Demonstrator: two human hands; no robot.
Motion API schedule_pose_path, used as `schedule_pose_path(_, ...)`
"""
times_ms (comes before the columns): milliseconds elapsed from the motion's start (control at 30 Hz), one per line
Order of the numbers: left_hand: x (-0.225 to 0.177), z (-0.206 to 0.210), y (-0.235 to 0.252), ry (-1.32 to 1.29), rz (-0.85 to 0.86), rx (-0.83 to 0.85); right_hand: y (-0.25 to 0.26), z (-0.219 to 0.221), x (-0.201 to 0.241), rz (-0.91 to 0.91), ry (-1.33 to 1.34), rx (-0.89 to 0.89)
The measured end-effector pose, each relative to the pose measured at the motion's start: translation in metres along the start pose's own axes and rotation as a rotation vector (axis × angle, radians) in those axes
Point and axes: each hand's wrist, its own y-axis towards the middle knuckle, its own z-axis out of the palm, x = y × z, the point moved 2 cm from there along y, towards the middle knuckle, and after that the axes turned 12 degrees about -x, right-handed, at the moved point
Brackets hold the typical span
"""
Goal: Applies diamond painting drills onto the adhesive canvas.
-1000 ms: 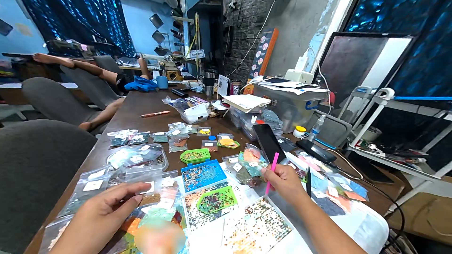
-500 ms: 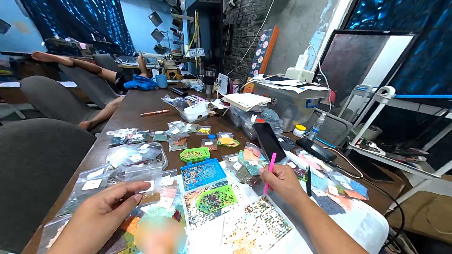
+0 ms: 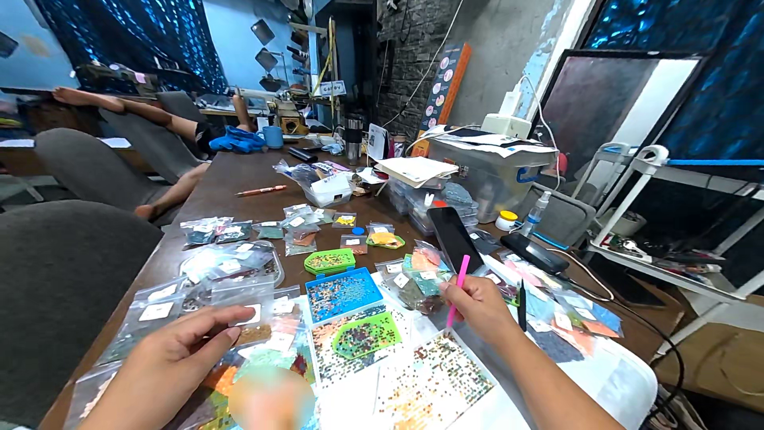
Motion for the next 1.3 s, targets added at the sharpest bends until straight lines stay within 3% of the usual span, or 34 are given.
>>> schedule_pose_path(400, 0.011, 0.003, 0.003, -0.008, 0.093, -0.081, 0.001, 0.0, 0.004, 0.096, 0.008, 0.006)
schedule_pose_path(667, 0.008, 0.005, 0.005, 0.007, 0.119, -0.087, -0.013, 0.015, 0.022, 0.118, 0.235, 0.023)
schedule_pose_path(833, 0.004, 0.005, 0.004, -0.003, 0.096, -0.079, -0.015, 0.013, 0.026, -0.026, 0.129, 0.024)
schedule_pose_path(1033, 0.002, 0.006, 0.004, -0.003, 0.103, -0.074, -0.006, -0.008, 0.021, 0.111, 0.056, 0.0)
schedule_pose_path(1300, 0.003, 0.008, 0.004, -0.014, 0.111, -0.076, -0.048, -0.011, 0.027, 0.034, 0.162, 0.203)
